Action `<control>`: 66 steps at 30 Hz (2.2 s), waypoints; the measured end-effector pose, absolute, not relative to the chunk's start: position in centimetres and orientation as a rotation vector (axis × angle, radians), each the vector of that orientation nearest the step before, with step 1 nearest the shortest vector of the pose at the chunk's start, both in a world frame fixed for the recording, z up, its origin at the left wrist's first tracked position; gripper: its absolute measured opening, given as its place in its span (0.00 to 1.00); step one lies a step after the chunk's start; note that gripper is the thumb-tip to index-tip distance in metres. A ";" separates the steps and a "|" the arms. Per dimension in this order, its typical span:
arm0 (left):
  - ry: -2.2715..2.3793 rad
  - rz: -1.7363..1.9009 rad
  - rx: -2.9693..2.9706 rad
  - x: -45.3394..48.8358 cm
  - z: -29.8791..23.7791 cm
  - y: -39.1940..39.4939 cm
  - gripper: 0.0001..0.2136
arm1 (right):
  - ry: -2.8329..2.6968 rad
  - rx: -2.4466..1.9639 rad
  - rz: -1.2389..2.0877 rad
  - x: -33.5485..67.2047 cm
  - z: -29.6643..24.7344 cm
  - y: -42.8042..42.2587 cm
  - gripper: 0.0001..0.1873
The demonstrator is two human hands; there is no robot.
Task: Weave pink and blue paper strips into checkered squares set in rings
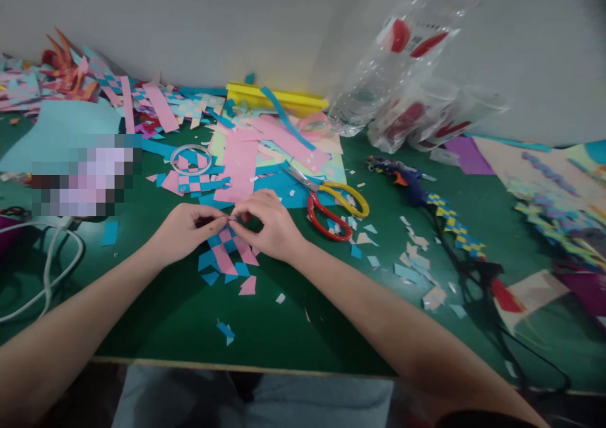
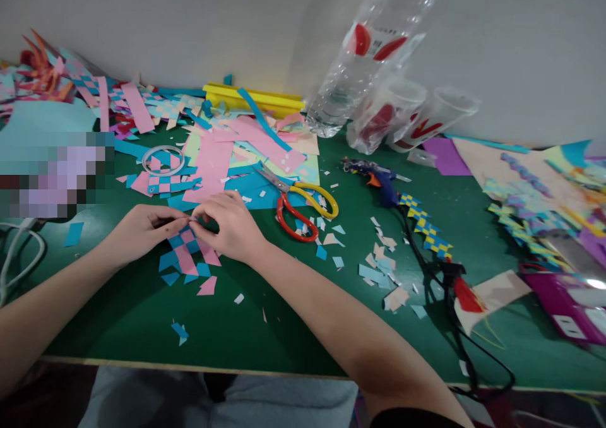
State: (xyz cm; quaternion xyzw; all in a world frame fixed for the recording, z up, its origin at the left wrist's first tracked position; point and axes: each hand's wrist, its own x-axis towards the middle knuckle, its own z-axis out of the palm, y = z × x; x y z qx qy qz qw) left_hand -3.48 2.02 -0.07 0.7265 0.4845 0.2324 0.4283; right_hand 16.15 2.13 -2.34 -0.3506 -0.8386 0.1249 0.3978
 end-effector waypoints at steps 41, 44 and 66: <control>1.248 0.583 1.825 -3.9 -0.4 2.1 0.14 | -2.117 -0.911 0.588 16.1 -2.3 2.2 0.10; 1.245 0.609 1.803 -3.8 0.0 2.1 0.15 | -2.019 -0.931 0.724 16.2 -2.0 2.2 0.11; 1.231 0.725 1.666 -3.6 0.1 2.0 0.14 | -1.901 -0.873 0.738 16.1 -2.2 1.7 0.13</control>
